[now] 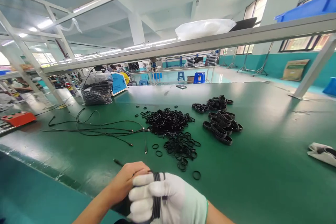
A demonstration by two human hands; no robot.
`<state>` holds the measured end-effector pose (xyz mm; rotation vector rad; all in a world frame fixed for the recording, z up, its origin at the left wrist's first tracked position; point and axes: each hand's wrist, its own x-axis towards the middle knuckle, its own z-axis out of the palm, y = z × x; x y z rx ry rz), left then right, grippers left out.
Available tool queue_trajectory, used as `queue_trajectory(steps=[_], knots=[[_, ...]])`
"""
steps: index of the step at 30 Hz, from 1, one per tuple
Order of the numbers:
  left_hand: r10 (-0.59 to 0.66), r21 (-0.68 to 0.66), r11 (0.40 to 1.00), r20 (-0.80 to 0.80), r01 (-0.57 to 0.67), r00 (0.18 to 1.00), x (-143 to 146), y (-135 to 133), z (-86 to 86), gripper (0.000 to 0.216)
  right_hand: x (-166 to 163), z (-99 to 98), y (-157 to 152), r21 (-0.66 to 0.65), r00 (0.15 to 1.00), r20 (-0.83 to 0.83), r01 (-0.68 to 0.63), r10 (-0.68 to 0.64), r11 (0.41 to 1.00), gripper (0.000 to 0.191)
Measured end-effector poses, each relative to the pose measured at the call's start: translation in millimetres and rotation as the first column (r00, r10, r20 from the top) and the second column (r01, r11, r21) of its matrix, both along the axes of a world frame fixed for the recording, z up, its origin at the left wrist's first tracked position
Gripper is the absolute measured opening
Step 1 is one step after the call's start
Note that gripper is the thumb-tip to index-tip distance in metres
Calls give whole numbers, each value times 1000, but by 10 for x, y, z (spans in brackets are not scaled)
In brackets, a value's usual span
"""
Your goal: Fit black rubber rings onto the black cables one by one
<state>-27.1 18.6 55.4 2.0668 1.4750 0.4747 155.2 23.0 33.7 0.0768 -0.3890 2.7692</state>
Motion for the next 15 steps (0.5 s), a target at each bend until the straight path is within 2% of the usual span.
queue_trajectory(steps=[1, 3, 4, 6, 10, 15], knots=[[43, 22, 999, -36, -43, 998, -5, -20, -54, 33, 23, 22, 34, 25, 991, 15, 133, -133, 991, 31], [155, 86, 986, -141, -144, 978, 3, -102, -163, 33, 76, 47, 114, 75, 929, 62, 359, -364, 930, 37], [202, 128, 976, -202, -178, 958, 21, -160, -213, 33, 99, 50, 152, 89, 894, 88, 433, -440, 897, 38], [230, 205, 964, -325, -169, 917, 91, -294, -293, 34, 124, 40, 207, 101, 838, 141, 517, -527, 850, 37], [162, 309, 951, -480, -6, 862, 302, -491, -323, 32, 90, -8, 187, 151, 781, 223, 563, -583, 812, 37], [146, 442, 888, -529, 125, 836, 379, -496, -203, 27, 70, -30, 99, 237, 769, 366, 468, -524, 852, 39]])
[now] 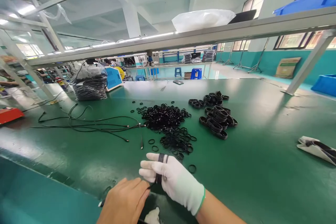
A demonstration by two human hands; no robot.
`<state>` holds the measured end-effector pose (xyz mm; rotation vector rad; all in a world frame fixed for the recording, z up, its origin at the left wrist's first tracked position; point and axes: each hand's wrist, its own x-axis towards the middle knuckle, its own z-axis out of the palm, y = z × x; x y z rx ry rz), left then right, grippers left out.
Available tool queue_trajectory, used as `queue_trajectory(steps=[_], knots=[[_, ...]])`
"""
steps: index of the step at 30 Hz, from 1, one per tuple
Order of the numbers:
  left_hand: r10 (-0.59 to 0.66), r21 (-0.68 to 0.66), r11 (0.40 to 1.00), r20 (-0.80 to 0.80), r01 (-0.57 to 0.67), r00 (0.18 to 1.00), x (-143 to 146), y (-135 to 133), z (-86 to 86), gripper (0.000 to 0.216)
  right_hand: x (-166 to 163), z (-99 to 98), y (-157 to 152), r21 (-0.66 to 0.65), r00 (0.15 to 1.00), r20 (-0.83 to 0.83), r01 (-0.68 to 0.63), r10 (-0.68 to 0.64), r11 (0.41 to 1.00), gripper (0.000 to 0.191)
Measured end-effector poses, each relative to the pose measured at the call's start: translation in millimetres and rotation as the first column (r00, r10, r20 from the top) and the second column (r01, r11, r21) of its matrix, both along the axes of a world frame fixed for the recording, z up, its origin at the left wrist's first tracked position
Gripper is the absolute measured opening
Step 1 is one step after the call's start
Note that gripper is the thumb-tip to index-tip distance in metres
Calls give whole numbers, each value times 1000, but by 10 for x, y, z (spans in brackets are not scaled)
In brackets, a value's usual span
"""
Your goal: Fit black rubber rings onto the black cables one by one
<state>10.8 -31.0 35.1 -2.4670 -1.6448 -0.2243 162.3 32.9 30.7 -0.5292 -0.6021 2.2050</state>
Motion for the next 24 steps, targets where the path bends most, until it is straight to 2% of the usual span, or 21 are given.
queue_trajectory(steps=[3, 7, 10, 12, 15, 17, 20, 23, 24], knots=[[-87, 65, 994, 10, 87, 996, -34, -8, 76, 26, 43, 7, 41, -14, 998, -29, -54, 53, 998, 38], [-129, 129, 984, 31, 124, 991, -48, -60, 129, 28, 64, 12, 93, -27, 997, -55, -57, 55, 998, 36], [-164, 90, 983, 55, 159, 985, -73, -24, 176, 27, 23, 3, 40, -23, 997, -23, -68, 68, 997, 35], [-194, 21, 981, 64, 193, 979, -123, 73, 235, 24, -13, -12, -20, 13, 985, -17, -173, 173, 985, 33], [-242, -98, 962, 130, 256, 961, -228, 279, 324, 23, -53, -45, -86, 71, 889, -66, -449, 454, 891, 30], [-243, -174, 942, 242, 288, 939, -279, 392, 354, 26, -63, -79, -96, 90, 816, -112, -561, 568, 823, 32], [-209, -267, 906, 393, 329, 896, -292, 451, 385, 21, -58, -149, -83, 90, 775, -120, -614, 620, 784, 35], [-234, -241, 902, 421, 357, 876, -272, 416, 473, 6, -50, -209, -87, 73, 761, -99, -637, 641, 768, 40], [-239, -236, 903, 421, 360, 875, -270, 405, 511, 8, -50, -217, -96, 69, 763, -100, -635, 639, 769, 42]])
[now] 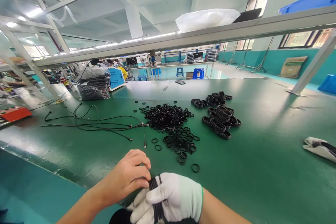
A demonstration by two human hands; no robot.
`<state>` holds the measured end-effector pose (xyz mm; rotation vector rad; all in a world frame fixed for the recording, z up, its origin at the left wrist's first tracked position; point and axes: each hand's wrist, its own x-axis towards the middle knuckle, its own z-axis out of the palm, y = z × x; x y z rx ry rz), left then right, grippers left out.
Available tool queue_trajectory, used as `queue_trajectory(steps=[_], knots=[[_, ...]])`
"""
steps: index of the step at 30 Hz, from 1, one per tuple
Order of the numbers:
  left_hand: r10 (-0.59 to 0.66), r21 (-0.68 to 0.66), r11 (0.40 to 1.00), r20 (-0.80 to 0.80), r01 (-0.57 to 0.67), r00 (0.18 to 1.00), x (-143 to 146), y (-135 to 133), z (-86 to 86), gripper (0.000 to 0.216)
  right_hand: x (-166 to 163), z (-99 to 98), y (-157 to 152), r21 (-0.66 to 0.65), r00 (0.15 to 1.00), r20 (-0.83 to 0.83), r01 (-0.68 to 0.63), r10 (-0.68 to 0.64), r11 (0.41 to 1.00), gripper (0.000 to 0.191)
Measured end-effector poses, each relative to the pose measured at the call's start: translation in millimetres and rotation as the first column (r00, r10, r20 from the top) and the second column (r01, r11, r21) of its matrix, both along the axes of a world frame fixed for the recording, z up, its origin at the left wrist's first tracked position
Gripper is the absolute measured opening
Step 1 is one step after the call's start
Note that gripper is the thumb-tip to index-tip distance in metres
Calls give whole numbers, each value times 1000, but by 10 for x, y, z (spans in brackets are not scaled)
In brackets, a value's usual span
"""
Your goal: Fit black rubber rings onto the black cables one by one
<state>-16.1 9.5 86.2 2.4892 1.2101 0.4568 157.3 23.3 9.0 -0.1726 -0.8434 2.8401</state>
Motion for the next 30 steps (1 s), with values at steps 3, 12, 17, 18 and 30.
queue_trajectory(steps=[3, 12, 17, 18, 30], knots=[[110, -236, 968, 123, -79, 986, -12, 6, 54, 12, -8, 24, -30, -20, 999, -23, 30, -31, 999, 44], [491, -538, 810, 402, -234, 773, 100, -143, -307, 14, -16, 39, 8, 90, 983, -88, 171, -163, 981, 40], [487, -530, 816, 414, -232, 769, 127, -280, -339, 11, -54, -9, -18, 195, 980, -34, 200, -197, 960, 36], [493, -519, 820, 423, -244, 760, 130, -287, -352, 10, -55, -6, -22, 215, 982, -22, 188, -188, 958, 36], [478, -223, 877, 480, -425, 736, 239, -368, -593, 18, 40, 129, 28, 556, 973, 136, 83, -189, 827, 29]])
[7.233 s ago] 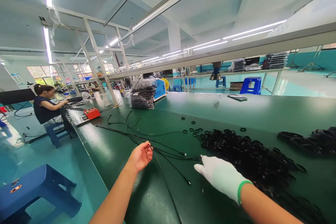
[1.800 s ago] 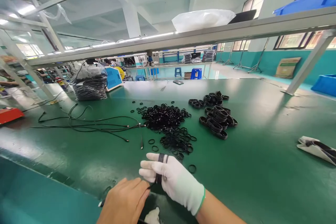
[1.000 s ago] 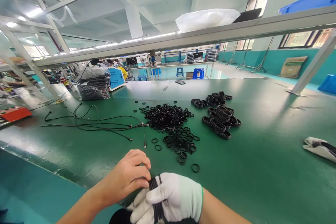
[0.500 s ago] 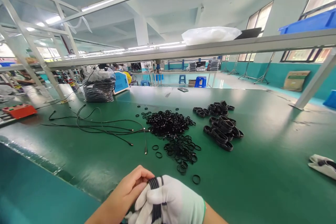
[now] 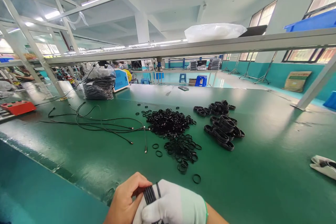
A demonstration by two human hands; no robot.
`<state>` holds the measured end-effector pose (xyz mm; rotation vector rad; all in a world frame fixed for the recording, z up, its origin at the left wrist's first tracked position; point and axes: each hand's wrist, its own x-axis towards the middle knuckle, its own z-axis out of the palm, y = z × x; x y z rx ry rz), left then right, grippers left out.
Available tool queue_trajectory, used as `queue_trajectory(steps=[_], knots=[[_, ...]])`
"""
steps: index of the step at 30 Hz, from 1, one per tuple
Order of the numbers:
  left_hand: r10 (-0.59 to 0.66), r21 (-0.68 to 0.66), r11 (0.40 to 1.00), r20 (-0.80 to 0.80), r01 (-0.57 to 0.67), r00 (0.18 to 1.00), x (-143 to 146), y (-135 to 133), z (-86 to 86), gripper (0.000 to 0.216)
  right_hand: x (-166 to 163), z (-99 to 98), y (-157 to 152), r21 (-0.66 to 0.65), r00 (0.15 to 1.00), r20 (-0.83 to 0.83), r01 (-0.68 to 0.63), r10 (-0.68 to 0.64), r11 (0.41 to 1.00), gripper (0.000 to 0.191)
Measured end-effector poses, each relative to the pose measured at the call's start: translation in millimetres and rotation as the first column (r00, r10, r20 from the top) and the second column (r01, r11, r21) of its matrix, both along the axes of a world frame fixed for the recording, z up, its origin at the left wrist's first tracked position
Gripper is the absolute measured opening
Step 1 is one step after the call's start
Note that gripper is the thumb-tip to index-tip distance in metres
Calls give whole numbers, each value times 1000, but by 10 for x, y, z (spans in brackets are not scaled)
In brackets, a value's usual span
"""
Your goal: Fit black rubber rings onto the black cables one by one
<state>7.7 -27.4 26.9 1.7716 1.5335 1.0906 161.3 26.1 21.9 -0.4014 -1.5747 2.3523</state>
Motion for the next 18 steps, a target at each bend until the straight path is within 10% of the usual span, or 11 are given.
queue_trajectory(steps=[10, 18], knots=[[-402, -51, 915, -181, 399, 898, 24, 127, 407, 30, 153, 158, 42, 110, 998, 30, -50, 47, 993, 30], [-374, 20, 924, -156, 382, 914, 21, 111, 399, 29, 259, 305, 75, 203, 998, -8, 66, -66, 977, 57]])
